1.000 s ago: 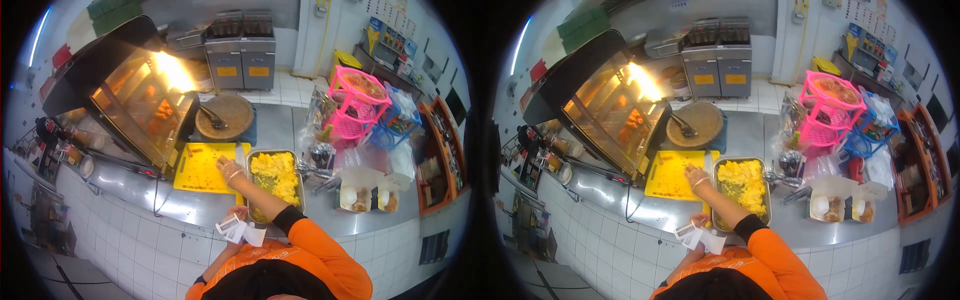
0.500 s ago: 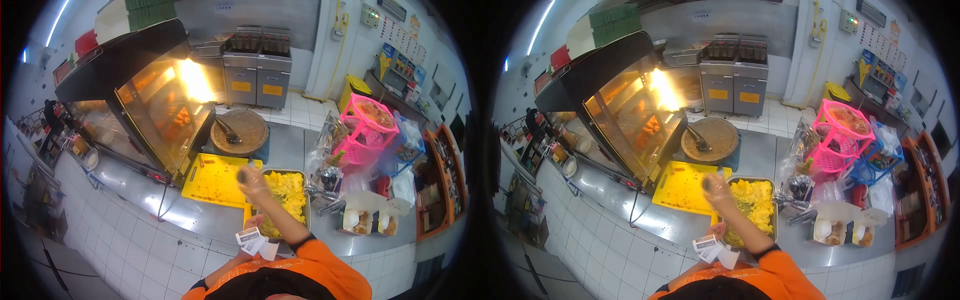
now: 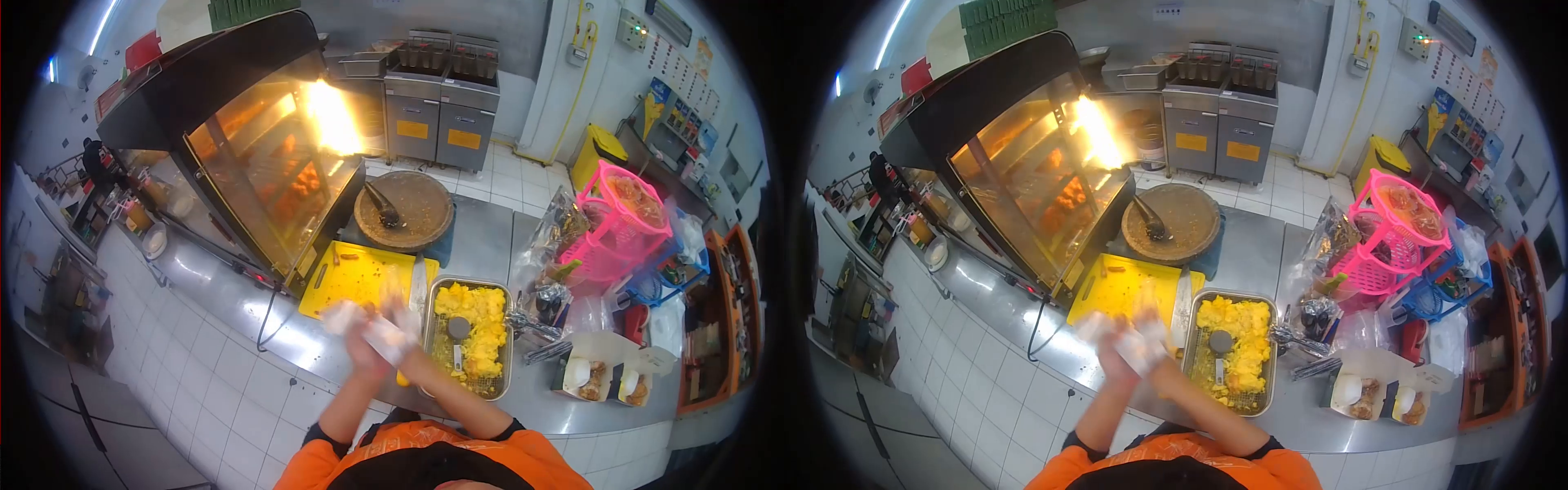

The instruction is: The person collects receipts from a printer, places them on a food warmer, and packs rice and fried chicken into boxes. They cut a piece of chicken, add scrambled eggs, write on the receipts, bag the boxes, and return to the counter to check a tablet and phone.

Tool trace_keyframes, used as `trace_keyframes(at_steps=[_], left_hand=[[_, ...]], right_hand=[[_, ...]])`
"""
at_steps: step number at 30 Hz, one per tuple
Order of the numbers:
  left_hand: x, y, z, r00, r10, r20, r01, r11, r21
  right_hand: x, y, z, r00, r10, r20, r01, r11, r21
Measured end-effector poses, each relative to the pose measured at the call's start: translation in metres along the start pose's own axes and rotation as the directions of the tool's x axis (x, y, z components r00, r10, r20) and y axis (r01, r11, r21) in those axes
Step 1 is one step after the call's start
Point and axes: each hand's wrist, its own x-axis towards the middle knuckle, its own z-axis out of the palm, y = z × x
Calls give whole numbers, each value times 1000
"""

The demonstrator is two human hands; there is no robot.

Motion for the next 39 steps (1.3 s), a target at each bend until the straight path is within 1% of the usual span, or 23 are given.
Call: trace_keyframes(at_steps=[1, 2, 3, 4, 5, 6, 7, 8, 10, 12, 16, 18, 20, 22, 24, 26, 28, 29, 30, 31, 33, 36, 39], left_hand=[[15, 28, 0, 987, -55, 149, 69, 994, -87], [28, 44, 8, 1000, 13, 15, -14, 999, 29], [39, 57, 16, 989, 98, -108, -81, 985, 153], [55, 66, 15, 989, 105, -106, -88, 984, 156], [71, 71, 4, 992, -84, -92, 109, 942, 316], [78, 73, -8, 954, -275, -117, 297, 833, 467], [81, 71, -15, 954, -275, -122, 299, 832, 467], [86, 67, -17, 936, -328, -126, 349, 824, 446], [86, 64, -13, 914, -383, -135, 402, 808, 430], [74, 70, -1, 902, -411, -135, 421, 763, 491], [66, 89, -8, 946, -298, -128, 322, 813, 485], [46, 94, -13, 961, -77, -264, 188, 885, 427], [39, 96, -38, 962, -17, -274, 126, 913, 387], [29, 102, -55, 958, 52, -284, 51, 938, 343], [15, 109, -54, 961, 22, -275, 26, 985, 171], [-4, 114, -26, 963, 43, -265, -5, 990, 141], [-13, 119, -25, 963, 61, -262, -34, 993, 109], [-15, 122, -35, 987, 48, -151, -33, 994, 101], [-18, 123, -43, 999, 38, -36, -34, 995, 91], [-22, 120, -44, 998, 43, -39, -40, 996, 82], [-27, 114, -44, 983, 105, -151, -78, 982, 175], [-33, 106, -55, 959, 97, -265, -66, 990, 125], [-42, 96, -41, 934, 124, -336, -77, 986, 151]], right_hand=[[-15, -5, 9, 966, 182, 185, -205, 972, 115], [-33, -4, 17, 966, 179, 187, -204, 971, 124], [-54, 0, 22, 963, 50, 264, -81, 991, 108], [-62, 2, 24, 936, -79, 342, 48, 994, 96], [-58, -3, 24, 935, -78, 346, 45, 994, 102], [-53, -10, 24, 932, 134, 336, -39, 960, -276], [-48, -14, 24, 914, 321, 248, -106, 779, -618], [-44, -7, 27, 914, 317, 251, -99, 777, -622], [-33, 24, 47, 804, 531, 265, -161, 625, -764], [-27, 45, 59, 815, 529, 239, -162, 602, -782], [-24, 52, 68, 826, 550, 123, -172, 454, -874], [-21, 78, 78, 821, 565, 82, -195, 412, -890], [-23, 87, 78, 815, 577, 38, -219, 370, -903], [-22, 85, 69, 854, 513, 88, -226, 517, -826], [-18, 47, 52, 852, 513, 103, -252, 575, -779], [-16, 11, 33, 848, 515, 123, -272, 623, -733], [-19, -9, 21, 844, 528, 93, -487, 828, -277], [-24, -10, 20, 841, 531, 101, -488, 826, -283], [-31, -9, 18, 843, 534, 64, -537, 843, 42], [-38, -10, 17, 838, 546, 26, -517, 776, 362], [-52, -30, 18, 854, 519, 46, -494, 778, 387], [-74, -29, 33, 878, 467, 111, -474, 810, 344], [-70, 3, 52, 815, 505, 284, -576, 754, 314]])
